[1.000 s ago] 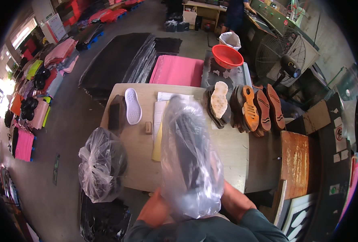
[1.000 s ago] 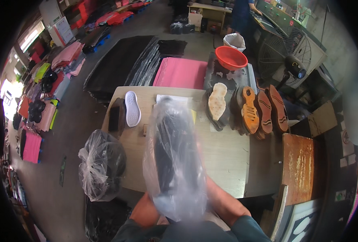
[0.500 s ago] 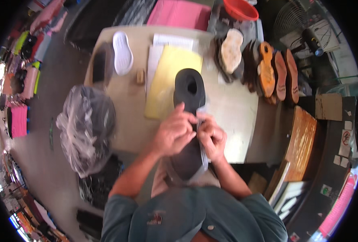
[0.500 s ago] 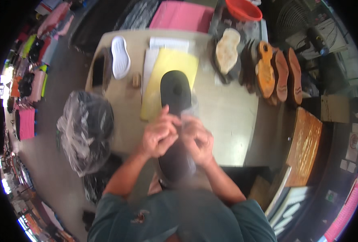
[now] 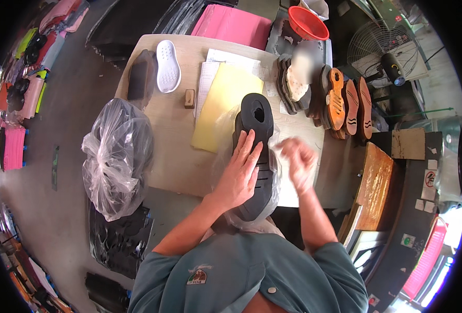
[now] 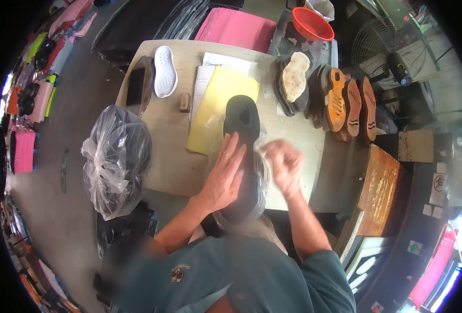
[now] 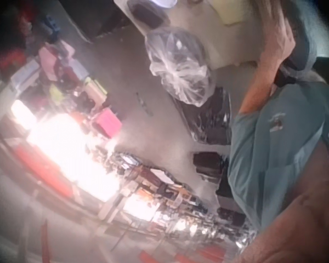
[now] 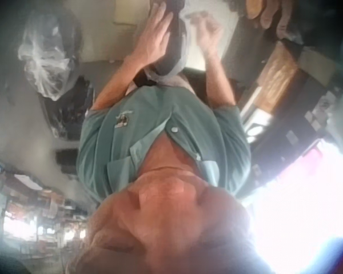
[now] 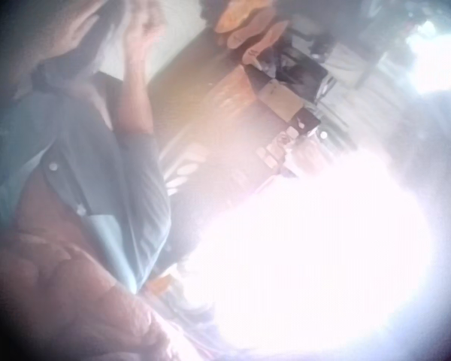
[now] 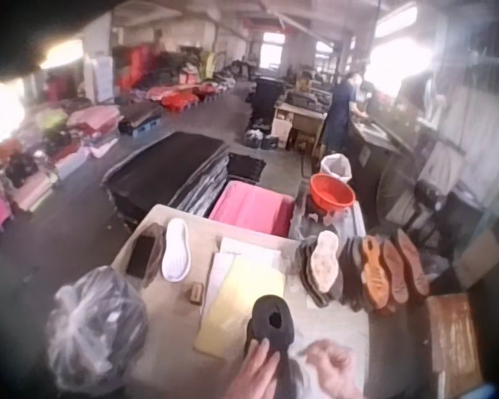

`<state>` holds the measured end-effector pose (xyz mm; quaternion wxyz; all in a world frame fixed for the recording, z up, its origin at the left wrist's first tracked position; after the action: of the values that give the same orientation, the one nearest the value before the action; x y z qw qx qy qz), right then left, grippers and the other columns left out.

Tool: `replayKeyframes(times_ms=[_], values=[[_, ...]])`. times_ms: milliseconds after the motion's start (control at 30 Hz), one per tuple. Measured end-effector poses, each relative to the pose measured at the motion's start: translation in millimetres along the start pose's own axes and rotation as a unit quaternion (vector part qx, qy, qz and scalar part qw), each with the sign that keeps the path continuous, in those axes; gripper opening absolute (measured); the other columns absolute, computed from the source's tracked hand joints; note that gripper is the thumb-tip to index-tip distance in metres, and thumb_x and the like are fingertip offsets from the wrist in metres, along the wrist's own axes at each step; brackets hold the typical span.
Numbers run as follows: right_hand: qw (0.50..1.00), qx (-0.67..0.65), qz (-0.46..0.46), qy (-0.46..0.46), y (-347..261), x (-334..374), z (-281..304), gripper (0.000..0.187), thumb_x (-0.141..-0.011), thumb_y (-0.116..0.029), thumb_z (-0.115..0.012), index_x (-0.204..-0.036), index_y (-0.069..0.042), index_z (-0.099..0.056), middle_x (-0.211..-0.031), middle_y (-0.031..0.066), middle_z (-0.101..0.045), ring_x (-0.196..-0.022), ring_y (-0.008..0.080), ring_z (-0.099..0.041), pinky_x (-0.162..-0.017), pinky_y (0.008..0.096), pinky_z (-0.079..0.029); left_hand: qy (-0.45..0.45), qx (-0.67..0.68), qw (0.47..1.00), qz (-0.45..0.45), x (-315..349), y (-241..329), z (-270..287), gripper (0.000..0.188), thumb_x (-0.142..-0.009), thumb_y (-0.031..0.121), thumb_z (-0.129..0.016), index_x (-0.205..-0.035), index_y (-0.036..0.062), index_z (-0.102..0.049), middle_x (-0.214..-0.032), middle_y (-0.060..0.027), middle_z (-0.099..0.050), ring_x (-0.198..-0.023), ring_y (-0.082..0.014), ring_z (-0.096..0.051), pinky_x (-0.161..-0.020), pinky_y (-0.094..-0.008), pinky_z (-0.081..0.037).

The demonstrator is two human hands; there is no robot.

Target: The person uses a green utility knife to cut black shoe insoles on a wooden board, then places the cut pieces into a clear plastic bag and ties it shut. They repeat the cutting and bagging process for additional insoles.

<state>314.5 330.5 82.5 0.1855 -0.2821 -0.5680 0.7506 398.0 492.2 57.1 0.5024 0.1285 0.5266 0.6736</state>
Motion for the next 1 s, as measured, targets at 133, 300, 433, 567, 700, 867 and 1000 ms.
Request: replayKeyframes(times_ms=[133, 300, 433, 567, 700, 867, 1000], values=[[0.991, 0.122, 0.015, -0.050, -5, -94, -6, 0.037, -0.108, -0.025, -0.058, -0.131, 0.001, -0.069, -0.127, 0.0094, -0.072, -0.119, 0.0196, -0.063, -0.104, 0.0327, -0.047, -0.004, -0.004, 1.000, -0.020, 3, -4, -2, 0.066, -0.095, -0.007, -0.055, -0.158, -0.0013, -0.038, -0.172, -0.0275, -0.021, -0.158, -0.0523, -0.020, -0.126, -0.0562, -0.028], [0.942, 0.256, -0.072, -0.204, 52, -120, -59, 0.041, -0.106, -0.034, -0.061, -0.131, -0.002, -0.070, -0.122, 0.0190, -0.075, -0.113, 0.0285, -0.071, -0.099, 0.0365, -0.052, 0.016, -0.057, 0.998, 0.016, 8, 2, -4, 0.061, -0.099, 0.001, -0.055, -0.156, -0.0063, -0.038, -0.171, -0.0280, -0.023, -0.155, -0.0533, -0.025, -0.125, -0.0552, -0.030], [0.963, 0.241, -0.044, -0.114, 57, -95, -52, 0.045, -0.104, -0.040, -0.062, -0.129, -0.004, -0.070, -0.114, 0.0200, -0.076, -0.107, 0.0325, -0.074, -0.095, 0.0381, -0.054, 0.025, -0.114, 0.992, 0.054, 17, 12, -9, 0.059, -0.100, 0.005, -0.057, -0.154, -0.0084, -0.040, -0.170, -0.0261, -0.026, -0.154, -0.0528, -0.029, -0.124, -0.0540, -0.033], [0.970, 0.209, 0.019, -0.122, 45, -90, -55, 0.039, -0.103, -0.030, -0.062, -0.126, 0.000, -0.070, -0.115, 0.0273, -0.073, -0.106, 0.0437, -0.072, -0.095, 0.0436, -0.055, 0.028, -0.107, 0.990, 0.085, 25, 11, -9, 0.058, -0.100, 0.008, -0.059, -0.153, -0.0083, -0.042, -0.170, -0.0232, -0.029, -0.153, -0.0503, -0.031, -0.123, -0.0516, -0.035], [0.953, 0.178, -0.087, -0.228, 66, -123, -43, 0.054, -0.109, -0.047, -0.056, -0.134, -0.002, -0.070, -0.129, 0.0229, -0.073, -0.125, 0.0302, -0.068, -0.106, 0.0378, -0.052, 0.060, -0.001, 0.992, 0.108, 32, 6, -4, 0.067, -0.097, 0.006, -0.064, -0.158, -0.0031, -0.039, -0.170, -0.0209, -0.032, -0.155, -0.0411, -0.034, -0.124, -0.0453, -0.036], [0.921, 0.127, -0.164, -0.331, 116, -173, -41, 0.053, -0.099, -0.039, -0.070, -0.138, -0.004, -0.069, -0.127, 0.0092, -0.074, -0.113, 0.0178, -0.067, -0.097, 0.0339, -0.056, 0.061, 0.023, 0.984, 0.166, 38, 5, -4, 0.072, -0.096, 0.003, -0.066, -0.162, 0.0030, -0.037, -0.167, -0.0214, -0.039, -0.151, -0.0399, -0.042, -0.123, -0.0428, -0.037], [0.822, 0.159, -0.255, -0.485, 153, -171, -63, 0.052, -0.091, -0.048, -0.076, -0.128, -0.011, -0.076, -0.113, 0.0033, -0.075, -0.104, 0.0148, -0.068, -0.088, 0.0356, -0.059, 0.077, -0.049, 0.985, 0.147, 32, 12, -2, 0.072, -0.095, 0.005, -0.067, -0.161, 0.0023, -0.038, -0.166, -0.0232, -0.039, -0.150, -0.0405, -0.043, -0.122, -0.0430, -0.038]])
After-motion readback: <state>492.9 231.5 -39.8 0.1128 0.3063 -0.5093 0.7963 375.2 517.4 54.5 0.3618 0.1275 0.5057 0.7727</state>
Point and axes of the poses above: each hand's wrist, its own x-axis away from the middle knuckle, its own z-axis out of the back of the hand, y = z × x, the point moved 6 cm from there along -x, towards the middle knuckle
